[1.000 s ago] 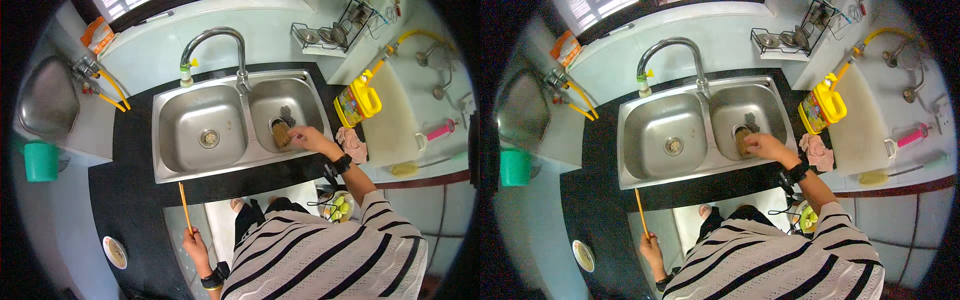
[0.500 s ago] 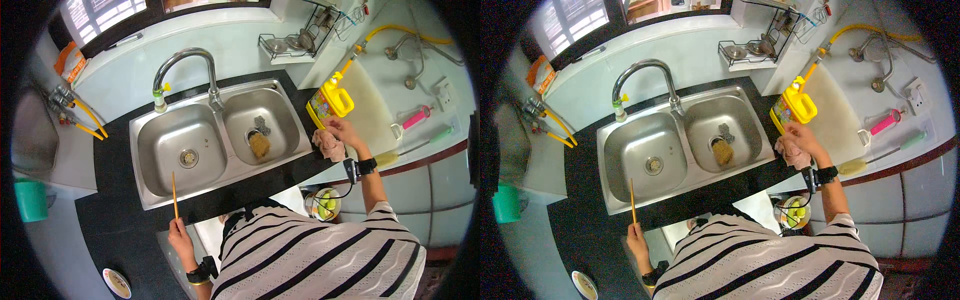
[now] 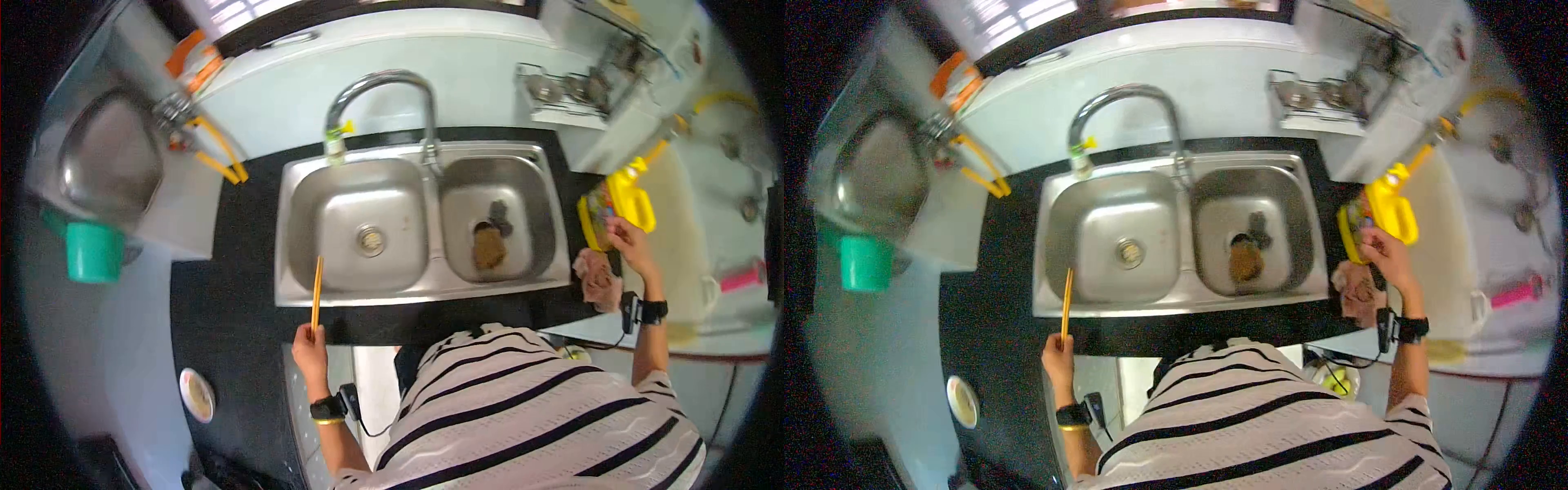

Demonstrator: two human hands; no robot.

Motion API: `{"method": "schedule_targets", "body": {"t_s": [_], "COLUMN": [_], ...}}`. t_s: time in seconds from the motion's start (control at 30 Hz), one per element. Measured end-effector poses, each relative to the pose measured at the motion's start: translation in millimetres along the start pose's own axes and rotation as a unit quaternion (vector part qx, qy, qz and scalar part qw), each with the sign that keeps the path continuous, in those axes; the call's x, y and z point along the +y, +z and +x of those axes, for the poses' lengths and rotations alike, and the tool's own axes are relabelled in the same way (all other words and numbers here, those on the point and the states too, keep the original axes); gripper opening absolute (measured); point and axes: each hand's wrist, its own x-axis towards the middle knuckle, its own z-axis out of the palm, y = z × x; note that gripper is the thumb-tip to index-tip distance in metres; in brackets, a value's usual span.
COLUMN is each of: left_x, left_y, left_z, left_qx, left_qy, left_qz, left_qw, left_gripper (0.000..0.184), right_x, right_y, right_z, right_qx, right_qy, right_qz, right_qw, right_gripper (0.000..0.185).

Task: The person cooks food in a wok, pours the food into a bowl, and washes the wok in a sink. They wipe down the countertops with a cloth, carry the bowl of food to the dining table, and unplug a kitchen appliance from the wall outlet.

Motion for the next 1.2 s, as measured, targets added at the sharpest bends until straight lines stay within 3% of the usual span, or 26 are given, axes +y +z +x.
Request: {"method": "schedule_targets", "body": {"t_s": [0.13, 0.23, 0.4, 0.47, 0.53, 0.67, 0.73, 0.77, 0.8, 0.87, 0.93, 1.03, 1.1, 1.17, 1.2], "left_x": [-23, -50, -72, -72, -67, -79, -98, -107, -116, -135, -134, -115, -103, -101, -101], "left_y": [-22, -36, -55, -60, -70, -87, -85, -83, -79, -68, -77, -91, -96, -99, -100], "left_z": [12, 29, 52, 58, 64, 72, 75, 73, 74, 76, 75, 73, 71, 69, 68], "left_qx": [0.062, 0.069, 0.087, 0.109, 0.097, 0.125, 0.151, 0.119, 0.086, 0.072, -0.012, -0.034, -0.069, -0.121, -0.114], "left_qy": [-0.014, -0.031, -0.064, -0.045, -0.066, -0.079, -0.059, -0.106, -0.153, -0.149, -0.212, -0.252, -0.264, -0.279, -0.279], "left_qz": [0.046, 0.085, 0.117, 0.087, 0.046, -0.009, -0.069, -0.162, -0.253, -0.381, -0.431, -0.621, -0.672, -0.721, -0.725], "left_qw": [0.997, 0.993, 0.987, 0.989, 0.992, 0.989, 0.984, 0.974, 0.951, 0.910, 0.877, 0.741, 0.689, 0.623, 0.620], "left_gripper": [0.019, 0.020, 0.018, 0.018, 0.018, 0.019, 0.018, 0.019, 0.020, 0.021, 0.016, 0.020, 0.021, 0.023, 0.023], "right_x": [5, -12, -61, -63, -87, -157, -196, -218, -240, -293, -337, -351, -358, -371, -383], "right_y": [21, 45, 71, 85, 107, 183, 240, 268, 295, 348, 392, 473, 514, 517, 510], "right_z": [20, 33, 38, 44, 41, 30, 17, 8, -1, -21, -39, -67, -80, -83, -86], "right_qx": [-0.045, -0.063, -0.136, -0.138, -0.115, -0.221, -0.282, -0.332, -0.383, -0.415, -0.480, -0.500, -0.559, -0.569, -0.579], "right_qy": [-0.012, -0.098, -0.042, -0.074, -0.067, -0.102, -0.211, -0.255, -0.295, -0.365, -0.358, -0.290, -0.120, -0.115, -0.108], "right_qz": [-0.029, -0.081, -0.057, -0.080, 0.004, -0.090, -0.117, -0.071, -0.026, -0.059, -0.021, 0.070, 0.246, 0.224, 0.205], "right_qw": [0.998, 0.990, 0.988, 0.984, 0.991, 0.966, 0.929, 0.905, 0.875, 0.832, 0.801, 0.813, 0.783, 0.783, 0.782], "right_gripper": [0.025, 0.025, 0.025, 0.023, 0.023, 0.028, 0.028, 0.029, 0.029, 0.032, 0.036, 0.037, 0.033, 0.031, 0.030]}}
